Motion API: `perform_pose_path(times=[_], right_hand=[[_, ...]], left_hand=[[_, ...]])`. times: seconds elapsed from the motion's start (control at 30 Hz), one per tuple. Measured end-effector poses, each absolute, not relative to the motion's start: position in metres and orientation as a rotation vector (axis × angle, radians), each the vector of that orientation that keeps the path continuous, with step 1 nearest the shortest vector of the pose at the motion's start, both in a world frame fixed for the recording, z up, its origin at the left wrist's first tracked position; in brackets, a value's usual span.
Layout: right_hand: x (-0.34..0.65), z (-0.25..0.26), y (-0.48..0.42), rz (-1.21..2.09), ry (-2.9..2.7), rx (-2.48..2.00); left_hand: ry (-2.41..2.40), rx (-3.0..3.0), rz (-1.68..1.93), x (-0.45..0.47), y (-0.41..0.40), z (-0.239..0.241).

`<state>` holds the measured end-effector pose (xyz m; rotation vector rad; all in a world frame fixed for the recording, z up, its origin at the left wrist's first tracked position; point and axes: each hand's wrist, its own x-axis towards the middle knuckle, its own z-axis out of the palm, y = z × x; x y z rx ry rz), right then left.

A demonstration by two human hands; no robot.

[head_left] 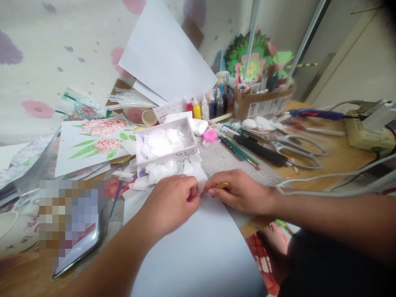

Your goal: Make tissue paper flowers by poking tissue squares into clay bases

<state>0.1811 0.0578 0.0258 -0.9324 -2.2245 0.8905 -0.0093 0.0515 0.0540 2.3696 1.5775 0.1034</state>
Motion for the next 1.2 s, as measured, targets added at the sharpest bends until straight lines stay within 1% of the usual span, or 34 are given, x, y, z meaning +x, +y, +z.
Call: perform_pose_path(times=[0.2, 0.47, 0.6, 0.67, 0.87, 0.97, 1.03, 1.1, 1.2], right_hand=[[0.172, 0.027, 0.067, 1.023, -2.193, -1.016], [0.166, 0.030, 0.082, 1.313, -1.928, -1.014], [0.170, 0.025, 0.092, 1.210, -1.645, -1.029], [0.170, 0.025, 0.096, 1.152, -1.579, -1.026], [0.161, 0.025, 0.094, 1.304, -1.658, -1.065], [0.159, 0.024, 0.087, 1.326, -1.685, -1.107], [0.161, 0.026, 0.083, 1.325, -1.728, -1.116], [0.165, 0.029, 0.082, 1.286, -1.773, -1.115], [0.174, 0.031, 0.087, 1.108, -1.762, -1.115]], left_hand=[[1.677, 2.185, 0.213, -0.026, 0.062, 0.065], [1.162, 2.390, 0.150, -0.028, 0.060, 0.064], [1.091, 2.341, 0.184, -0.029, 0.060, 0.064], [1.132, 2.269, 0.242, -0.030, 0.061, 0.064], [1.387, 2.283, 0.451, -0.033, 0.063, 0.067], [1.250, 2.441, 0.395, -0.022, 0.046, 0.071], [0.970, 2.681, 0.223, -0.008, 0.027, 0.067], [0.829, 2.825, 0.129, 0.006, 0.008, 0.056], [0.840, 3.087, 0.172, 0.018, -0.011, 0.028]])
